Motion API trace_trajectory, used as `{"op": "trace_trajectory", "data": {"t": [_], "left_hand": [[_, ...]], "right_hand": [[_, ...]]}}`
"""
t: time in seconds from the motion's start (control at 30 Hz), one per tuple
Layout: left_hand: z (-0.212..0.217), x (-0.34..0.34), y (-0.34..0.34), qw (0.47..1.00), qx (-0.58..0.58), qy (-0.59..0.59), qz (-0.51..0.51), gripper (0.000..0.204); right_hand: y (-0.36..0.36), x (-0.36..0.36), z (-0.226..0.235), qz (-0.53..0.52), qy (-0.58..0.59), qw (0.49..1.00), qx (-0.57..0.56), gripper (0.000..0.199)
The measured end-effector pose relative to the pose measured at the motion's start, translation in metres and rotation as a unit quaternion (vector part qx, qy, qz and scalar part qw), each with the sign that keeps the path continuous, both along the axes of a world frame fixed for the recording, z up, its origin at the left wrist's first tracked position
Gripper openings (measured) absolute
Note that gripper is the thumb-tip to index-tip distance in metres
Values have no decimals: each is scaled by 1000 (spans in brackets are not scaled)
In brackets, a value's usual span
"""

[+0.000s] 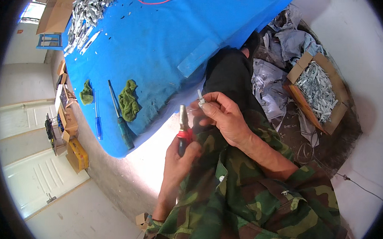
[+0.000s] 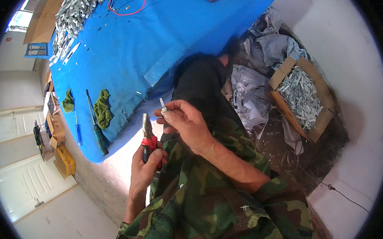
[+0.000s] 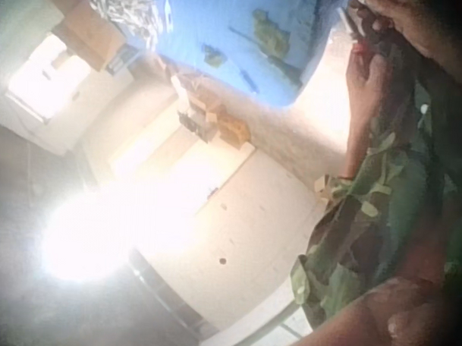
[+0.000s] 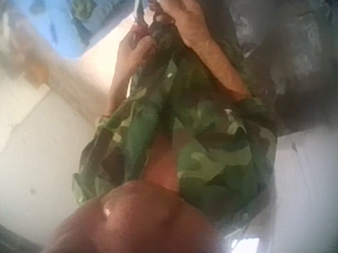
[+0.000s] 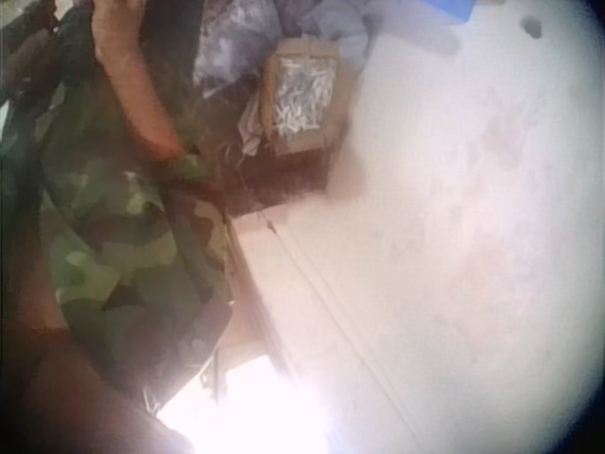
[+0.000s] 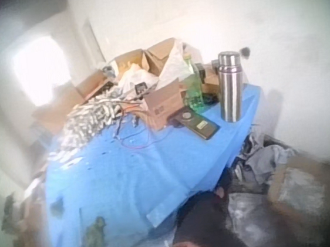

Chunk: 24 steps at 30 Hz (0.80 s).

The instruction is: The person assembles small metal components by hand and with pliers over a blue table. They pick up a piece, manipulate it with their fingers, use the red-handled pliers to crimp or join the parts, and then set the assembled item aside.

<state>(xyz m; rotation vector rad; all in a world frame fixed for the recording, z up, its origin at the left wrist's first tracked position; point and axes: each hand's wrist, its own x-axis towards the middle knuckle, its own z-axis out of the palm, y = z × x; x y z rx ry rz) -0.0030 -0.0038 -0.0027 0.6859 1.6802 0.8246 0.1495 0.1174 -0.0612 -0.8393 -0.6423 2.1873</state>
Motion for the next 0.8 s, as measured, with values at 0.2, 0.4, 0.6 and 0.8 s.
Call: {"op": "trace_trajectory", "data": {"t": [0.2,0.4,0.6,0.8], "left_hand": [[-12,-1,3,963,74,241,-93,34],[-15,-1,6,898,148,392,-131,48],[-13,-2,9,854,151,476,-144,57],[-17,-5,12,812,135,547,-155,62]], "right_hand": [[-2,-2,4,-12,-44,998,40,23],[-4,-3,7,-30,-51,997,56,23],[-8,-4,3,-38,-28,997,63,23],[-7,-4,5,-24,-48,996,70,24]]}}
